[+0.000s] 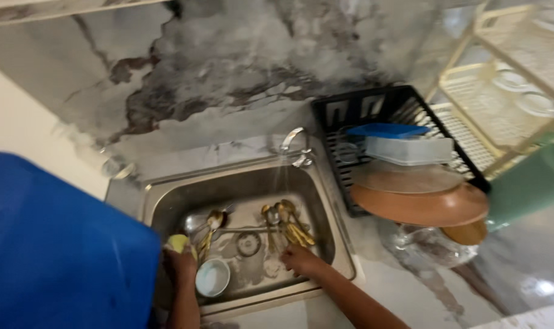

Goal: The person washes cutlery and a glass by hand using a sponge and water in a sink.

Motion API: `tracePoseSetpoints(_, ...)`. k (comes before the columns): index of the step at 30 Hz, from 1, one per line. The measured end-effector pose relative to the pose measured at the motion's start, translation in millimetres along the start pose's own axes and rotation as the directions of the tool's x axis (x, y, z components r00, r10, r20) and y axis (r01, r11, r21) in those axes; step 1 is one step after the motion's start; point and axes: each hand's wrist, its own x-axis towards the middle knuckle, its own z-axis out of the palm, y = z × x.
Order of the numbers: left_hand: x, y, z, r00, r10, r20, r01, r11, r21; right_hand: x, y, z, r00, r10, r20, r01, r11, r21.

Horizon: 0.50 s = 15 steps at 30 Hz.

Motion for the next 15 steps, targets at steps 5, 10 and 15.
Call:
tracePoseSetpoints(5, -15.5, 4.9, 5.9, 0.969, 0.235, -0.07, -0.234, 0.972, 0.022, 29.2, -4.3, -0.9, 0.93, -0.236, -0.281, 0.056, 0.848, -0.527)
tracePoseSetpoints(10, -33.6, 5.9, 35.5, 0.836, 0.328, 0.44, -0.429, 0.89, 0.152, 30.8, -15.6, -20.5, 0.918, -0.192, -0.346, 0.008, 0.883, -0.47)
tracePoseSetpoints(15, -37.6, -7.9, 57.6, 0.497, 0.446, 0.744, -0.8, 0.568, 0.194, 38.2, -20.9, -26.7, 0.836, -0.283, -0.471, 0.008, 0.863, -0.505)
